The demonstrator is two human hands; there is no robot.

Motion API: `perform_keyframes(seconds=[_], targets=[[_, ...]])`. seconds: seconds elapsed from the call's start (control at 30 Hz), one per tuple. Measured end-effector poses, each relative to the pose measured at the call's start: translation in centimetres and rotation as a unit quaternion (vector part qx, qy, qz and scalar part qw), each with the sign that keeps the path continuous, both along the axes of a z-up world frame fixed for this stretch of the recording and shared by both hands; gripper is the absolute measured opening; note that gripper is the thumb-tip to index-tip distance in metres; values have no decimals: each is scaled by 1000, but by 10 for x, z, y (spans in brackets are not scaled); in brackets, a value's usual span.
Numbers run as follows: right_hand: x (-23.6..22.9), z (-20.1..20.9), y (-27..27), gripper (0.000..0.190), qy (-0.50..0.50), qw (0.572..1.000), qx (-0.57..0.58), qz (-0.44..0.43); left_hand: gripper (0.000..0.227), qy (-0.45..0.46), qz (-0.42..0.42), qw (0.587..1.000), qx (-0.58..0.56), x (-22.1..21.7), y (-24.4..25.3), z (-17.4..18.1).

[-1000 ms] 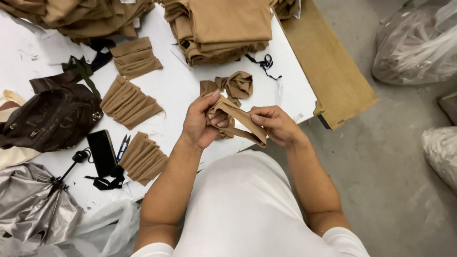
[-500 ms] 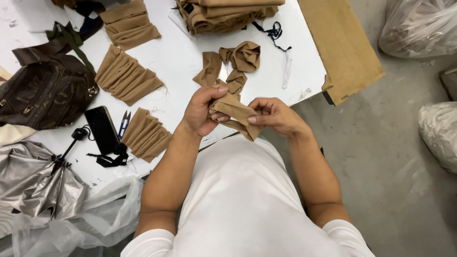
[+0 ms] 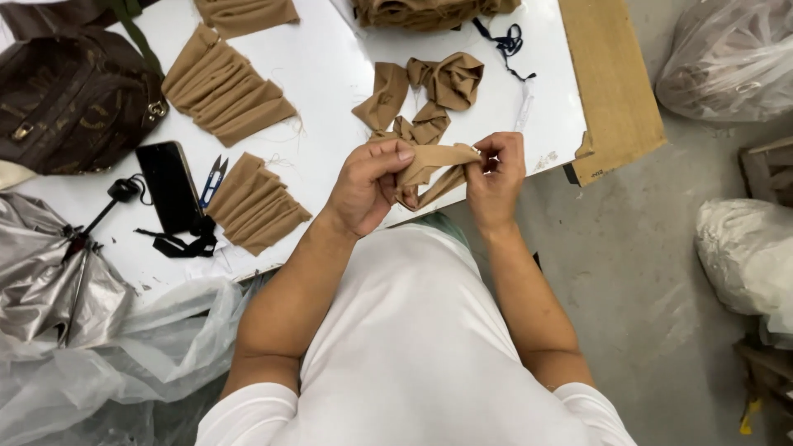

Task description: The person is folding small rectangular fabric strips and stacking them neatly on a work table.

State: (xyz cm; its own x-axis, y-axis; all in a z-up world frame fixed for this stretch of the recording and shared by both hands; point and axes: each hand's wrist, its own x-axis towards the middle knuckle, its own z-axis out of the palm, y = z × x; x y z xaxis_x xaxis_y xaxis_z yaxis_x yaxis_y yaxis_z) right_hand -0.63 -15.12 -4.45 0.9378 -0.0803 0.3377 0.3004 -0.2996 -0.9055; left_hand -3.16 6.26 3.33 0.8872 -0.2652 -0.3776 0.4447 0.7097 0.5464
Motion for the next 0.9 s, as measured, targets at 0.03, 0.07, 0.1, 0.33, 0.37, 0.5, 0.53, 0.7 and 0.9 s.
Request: perform_keyframes(seconds=[0.03,0.07,0.1,0.33,0.37,0.5,0.53,0.7,0.9], targets=[[-3,3,8,25,32,997,-64,-19,15,11,11,1000,-12,-1,3,-3],[-5,7,12,25,32,997,-64,-17,15,12,13,1000,-12,-1,7,-11],[-7,11,15,24,134,988,42,57,13,20,17,999,-31,-1,10,-19],[-19,-60,-3,64,374,721,481,330,13,46,9,994,-100,8,20,-11],[-18,-25,11,64,375,721,481,329,13,46,9,994,-100,8,21,-9],[-16,22,35,44,365,703,526,310,15,59,7,990,-130,14,20,-10],[-15,10,33,40,362,708,534,286,15,62,2,989,-134,17,19,-10],[-1,-1,27,28,312,765,529,193,14,69,-18,989,-130,20,13,-12],[12,3,-3,11,276,704,595,272,19,117,-30,985,-124,13,21,-32]])
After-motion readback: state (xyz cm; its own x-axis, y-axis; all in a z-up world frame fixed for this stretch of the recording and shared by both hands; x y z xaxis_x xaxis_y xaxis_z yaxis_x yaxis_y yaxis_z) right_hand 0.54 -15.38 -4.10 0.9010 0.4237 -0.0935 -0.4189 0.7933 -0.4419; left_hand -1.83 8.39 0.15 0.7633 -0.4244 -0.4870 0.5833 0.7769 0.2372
